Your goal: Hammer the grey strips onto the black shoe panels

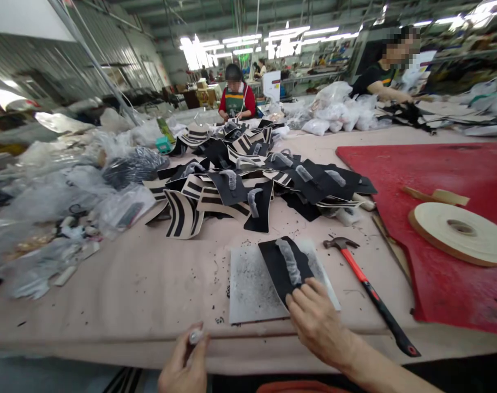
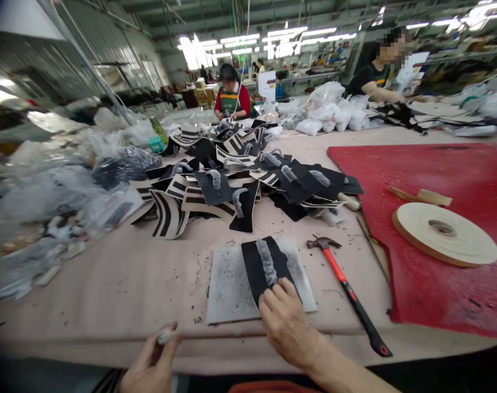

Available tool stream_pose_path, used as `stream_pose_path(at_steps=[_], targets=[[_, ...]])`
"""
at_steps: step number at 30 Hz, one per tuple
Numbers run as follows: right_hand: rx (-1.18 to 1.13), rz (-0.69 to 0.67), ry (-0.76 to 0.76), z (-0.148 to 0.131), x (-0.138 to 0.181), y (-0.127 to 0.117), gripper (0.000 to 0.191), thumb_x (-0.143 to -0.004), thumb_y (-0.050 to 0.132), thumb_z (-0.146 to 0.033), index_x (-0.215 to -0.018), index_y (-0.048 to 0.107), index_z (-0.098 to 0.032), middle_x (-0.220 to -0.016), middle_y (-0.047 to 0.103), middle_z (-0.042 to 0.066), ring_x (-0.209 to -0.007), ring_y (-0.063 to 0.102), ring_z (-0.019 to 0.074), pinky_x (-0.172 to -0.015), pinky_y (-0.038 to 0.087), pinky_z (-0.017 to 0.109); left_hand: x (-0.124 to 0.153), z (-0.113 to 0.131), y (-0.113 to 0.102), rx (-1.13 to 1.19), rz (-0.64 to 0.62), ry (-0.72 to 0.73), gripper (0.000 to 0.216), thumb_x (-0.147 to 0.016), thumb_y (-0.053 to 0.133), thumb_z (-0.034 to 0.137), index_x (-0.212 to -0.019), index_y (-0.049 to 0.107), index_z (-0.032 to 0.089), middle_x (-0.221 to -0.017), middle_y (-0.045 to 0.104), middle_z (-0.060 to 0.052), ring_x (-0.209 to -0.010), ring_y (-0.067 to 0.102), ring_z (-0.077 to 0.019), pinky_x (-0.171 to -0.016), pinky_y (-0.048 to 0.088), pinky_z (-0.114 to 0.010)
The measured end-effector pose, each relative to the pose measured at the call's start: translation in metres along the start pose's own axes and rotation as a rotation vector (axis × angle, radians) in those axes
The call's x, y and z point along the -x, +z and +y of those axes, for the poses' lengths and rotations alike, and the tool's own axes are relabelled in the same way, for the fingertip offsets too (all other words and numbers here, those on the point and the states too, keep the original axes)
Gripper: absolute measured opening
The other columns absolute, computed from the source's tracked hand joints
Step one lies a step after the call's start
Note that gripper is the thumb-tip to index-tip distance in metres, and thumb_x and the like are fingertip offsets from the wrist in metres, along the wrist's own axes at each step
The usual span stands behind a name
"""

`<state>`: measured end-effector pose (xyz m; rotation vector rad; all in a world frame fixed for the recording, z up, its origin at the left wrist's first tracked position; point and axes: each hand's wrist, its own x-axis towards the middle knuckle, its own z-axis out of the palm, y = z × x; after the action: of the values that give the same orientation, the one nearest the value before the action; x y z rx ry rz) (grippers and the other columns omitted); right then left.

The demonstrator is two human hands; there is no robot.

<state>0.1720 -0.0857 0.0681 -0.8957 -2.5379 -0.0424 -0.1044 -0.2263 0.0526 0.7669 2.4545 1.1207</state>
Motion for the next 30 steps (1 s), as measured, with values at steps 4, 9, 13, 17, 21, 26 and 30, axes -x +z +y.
stream_pose_path(at_steps=[4, 9, 13, 17, 21, 26, 30], targets=[[-0.019, -0.124, -0.060, -0.039, 0.037, 0.041, 0.024, -0.077, 0.049, 0.000, -0.081, 0.062, -0.020, -0.079, 0.059, 0.004, -0.076, 0.048, 0.0214, -0.105, 0.033, 0.048, -0.025, 0.063, 0.052, 0.371, -0.273, 0.094, 0.037, -0.073, 0.074, 0.047, -0.098, 0.078, 0.020, -0.098, 0.078, -0.008, -0.090, 0.072, -0.0270, -0.079, 0.057, -0.032], [-0.074, -0.159, 0.008, -0.053, 0.044, 0.043, 0.013, -0.080, 0.057, -0.009, -0.081, 0.062, -0.020, -0.080, 0.061, 0.004, -0.081, 0.053, 0.0222, -0.108, 0.033, 0.050, -0.044, 0.115, 0.137, 0.645, -0.547, 0.179, 0.029, -0.074, 0.076, 0.039, -0.089, 0.077, 0.015, -0.086, 0.076, -0.007, -0.079, 0.068, -0.0192, -0.075, 0.053, -0.027], [-0.284, -0.068, 0.109, -0.041, 0.024, 0.007, 0.016, -0.090, 0.062, -0.036, -0.091, 0.063, -0.020, -0.085, 0.062, 0.006, -0.083, 0.054, 0.0236, -0.087, 0.045, 0.045, -0.048, 0.111, 0.179, 0.580, -0.604, 0.171, 0.027, -0.073, 0.077, 0.041, -0.081, 0.076, 0.015, -0.074, 0.073, -0.003, -0.070, 0.065, -0.0169, -0.068, 0.049, -0.025], [-0.304, 0.076, 0.317, -0.013, -0.011, -0.006, 0.038, -0.092, 0.061, -0.038, -0.122, 0.058, -0.015, -0.110, 0.059, 0.013, -0.094, 0.056, 0.0252, -0.080, 0.046, 0.039, -0.048, 0.100, 0.184, 0.521, -0.572, 0.217, 0.031, -0.077, 0.074, 0.045, -0.087, 0.077, 0.015, -0.077, 0.074, -0.003, -0.073, 0.066, -0.0174, -0.070, 0.049, -0.025], [-0.318, -0.068, 0.448, 0.003, -0.026, 0.023, 0.031, -0.090, 0.064, -0.037, -0.114, 0.063, -0.018, -0.111, 0.058, 0.010, -0.090, 0.058, 0.0223, -0.080, 0.047, 0.035, -0.049, 0.101, 0.181, 0.569, -0.595, 0.164, 0.031, -0.075, 0.076, 0.043, -0.087, 0.076, 0.014, -0.079, 0.075, -0.004, -0.074, 0.067, -0.0172, -0.072, 0.051, -0.026], [-0.283, -0.025, 0.504, -0.002, -0.016, 0.058, 0.024, -0.095, 0.056, -0.039, -0.101, 0.066, -0.017, -0.103, 0.060, 0.009, -0.086, 0.059, 0.0203, -0.079, 0.044, 0.033, -0.053, 0.105, 0.188, 0.767, -0.617, 0.026, 0.035, -0.069, 0.081, 0.041, -0.087, 0.073, 0.013, -0.084, 0.076, -0.007, -0.080, 0.071, -0.0191, -0.078, 0.056, -0.030], [-0.283, 0.030, 0.527, -0.006, -0.014, 0.061, 0.026, -0.096, 0.055, -0.039, -0.102, 0.067, -0.017, -0.104, 0.061, 0.009, -0.087, 0.058, 0.0215, -0.077, 0.042, 0.033, -0.054, 0.105, 0.196, 0.782, -0.641, 0.065, 0.039, -0.069, 0.082, 0.042, -0.093, 0.072, 0.013, -0.088, 0.077, -0.008, -0.083, 0.072, -0.0201, -0.082, 0.057, -0.032]])
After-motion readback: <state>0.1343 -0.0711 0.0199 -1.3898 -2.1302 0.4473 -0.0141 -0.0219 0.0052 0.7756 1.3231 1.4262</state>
